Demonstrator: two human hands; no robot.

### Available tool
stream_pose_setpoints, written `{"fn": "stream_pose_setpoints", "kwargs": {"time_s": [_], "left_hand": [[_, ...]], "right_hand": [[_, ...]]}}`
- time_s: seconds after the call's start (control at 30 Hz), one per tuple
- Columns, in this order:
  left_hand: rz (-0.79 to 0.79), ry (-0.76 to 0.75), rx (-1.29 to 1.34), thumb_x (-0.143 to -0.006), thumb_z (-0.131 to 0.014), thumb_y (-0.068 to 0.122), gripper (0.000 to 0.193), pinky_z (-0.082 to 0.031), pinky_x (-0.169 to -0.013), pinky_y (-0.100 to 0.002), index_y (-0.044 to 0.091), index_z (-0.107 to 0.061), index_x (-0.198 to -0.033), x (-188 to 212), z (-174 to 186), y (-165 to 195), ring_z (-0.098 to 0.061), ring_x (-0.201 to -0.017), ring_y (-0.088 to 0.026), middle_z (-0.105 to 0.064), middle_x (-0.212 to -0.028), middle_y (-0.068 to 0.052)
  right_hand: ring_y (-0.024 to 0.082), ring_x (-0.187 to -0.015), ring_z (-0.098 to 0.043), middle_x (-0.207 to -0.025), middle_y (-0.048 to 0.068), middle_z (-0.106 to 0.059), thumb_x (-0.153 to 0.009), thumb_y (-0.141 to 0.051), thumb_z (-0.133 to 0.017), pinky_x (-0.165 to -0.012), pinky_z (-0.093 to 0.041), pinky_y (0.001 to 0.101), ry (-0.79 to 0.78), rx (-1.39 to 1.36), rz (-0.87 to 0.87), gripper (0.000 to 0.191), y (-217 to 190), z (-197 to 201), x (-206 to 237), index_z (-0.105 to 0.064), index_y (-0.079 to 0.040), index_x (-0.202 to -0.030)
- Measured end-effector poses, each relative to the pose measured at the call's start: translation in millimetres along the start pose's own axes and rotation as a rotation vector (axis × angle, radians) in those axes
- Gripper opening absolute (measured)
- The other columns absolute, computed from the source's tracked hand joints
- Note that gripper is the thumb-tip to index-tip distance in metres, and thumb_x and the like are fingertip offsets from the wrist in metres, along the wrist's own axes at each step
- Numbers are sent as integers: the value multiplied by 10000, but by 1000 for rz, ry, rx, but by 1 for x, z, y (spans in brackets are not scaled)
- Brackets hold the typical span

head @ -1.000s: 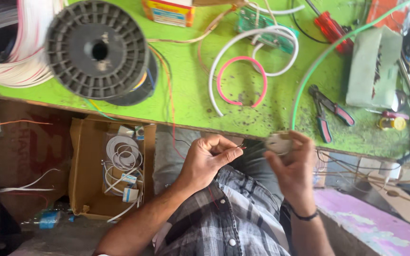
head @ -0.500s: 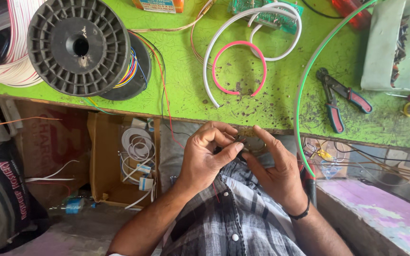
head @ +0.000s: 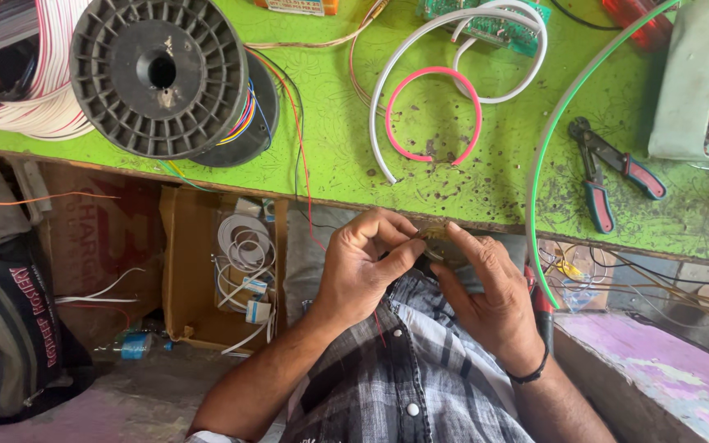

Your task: The person strips the ends of red wires with a small handheld tool, then trims the end of a pink and white neon flex strip with a knife and bends the strip. They then use pliers to crimp a connector onto a blue wire at a cluttered workbench.

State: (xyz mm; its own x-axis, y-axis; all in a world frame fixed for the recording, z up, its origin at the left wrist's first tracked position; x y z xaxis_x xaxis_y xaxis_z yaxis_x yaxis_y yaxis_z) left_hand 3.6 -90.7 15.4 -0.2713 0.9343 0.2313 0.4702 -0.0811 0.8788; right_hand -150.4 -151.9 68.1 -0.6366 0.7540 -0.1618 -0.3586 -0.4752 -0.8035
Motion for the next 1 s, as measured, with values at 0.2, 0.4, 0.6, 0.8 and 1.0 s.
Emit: {"fn": "stream_pose_setpoints", "kwargs": {"time_s": [0.2, 0.4, 0.6, 0.8, 1.0], "left_hand": [[-5, -21, 29, -966, -731, 9, 105, -532, -783, -226, 6, -645, -906, 0, -1, -2, -613, -896, -64, -644, -1094, -59], [13, -27, 59, -973, -738, 40, 102, -526, -765, -223, 5, -655, -924, 1, -2, -4, -607, -881, -60, -638, -1108, -62], [13, -98, 103, -981, -734, 66, 99, -527, -756, -219, 10, -677, -924, 2, -7, -5, -605, -876, -47, -623, -1210, -82], [59, -126, 79, -981, -758, 94, 135, -471, -686, -191, 10, -666, -929, 4, -5, -17, -535, -781, -12, -591, -1166, -75], [71, -120, 132, -979, -746, 88, 132, -455, -675, -196, 7, -650, -937, 5, -4, -19, -535, -786, -18, -581, -1153, -61]], "right_hand": [[302, -1012, -678, -1105, 146, -696, -845, -15, -797, -858, -535, 380, 41, 13, 28, 623, -1, 3, 0, -540, -43, -1411], [293, -973, -671, -1074, 131, -709, -831, -2, -798, -851, -519, 390, -2, 54, 45, 619, 0, 2, 1, -553, -38, -1398], [268, -1050, -706, -1182, 162, -683, -889, 30, -765, -870, -558, 348, 78, -11, 2, 608, 6, 9, 0, -517, -36, -1440], [261, -1025, -697, -1120, 140, -682, -868, 26, -780, -862, -552, 348, 32, -24, 1, 624, 4, 5, 1, -527, -38, -1435], [287, -1062, -681, -1172, 162, -680, -864, 38, -768, -905, -537, 370, 31, -41, 84, 618, -8, 3, -1, -519, -30, -1426]]}}
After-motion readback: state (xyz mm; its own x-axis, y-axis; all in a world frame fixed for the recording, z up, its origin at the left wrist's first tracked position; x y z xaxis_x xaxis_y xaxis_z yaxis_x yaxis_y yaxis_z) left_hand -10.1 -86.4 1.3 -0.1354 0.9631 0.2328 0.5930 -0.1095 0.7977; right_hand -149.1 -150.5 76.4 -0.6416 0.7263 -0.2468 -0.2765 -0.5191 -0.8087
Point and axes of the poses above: each hand's wrist, its own x-axis away from the middle knuckle, its own z-axis out of the back of the hand, y = z × x, the point moved 7 cm from there along -x, towards the middle knuckle
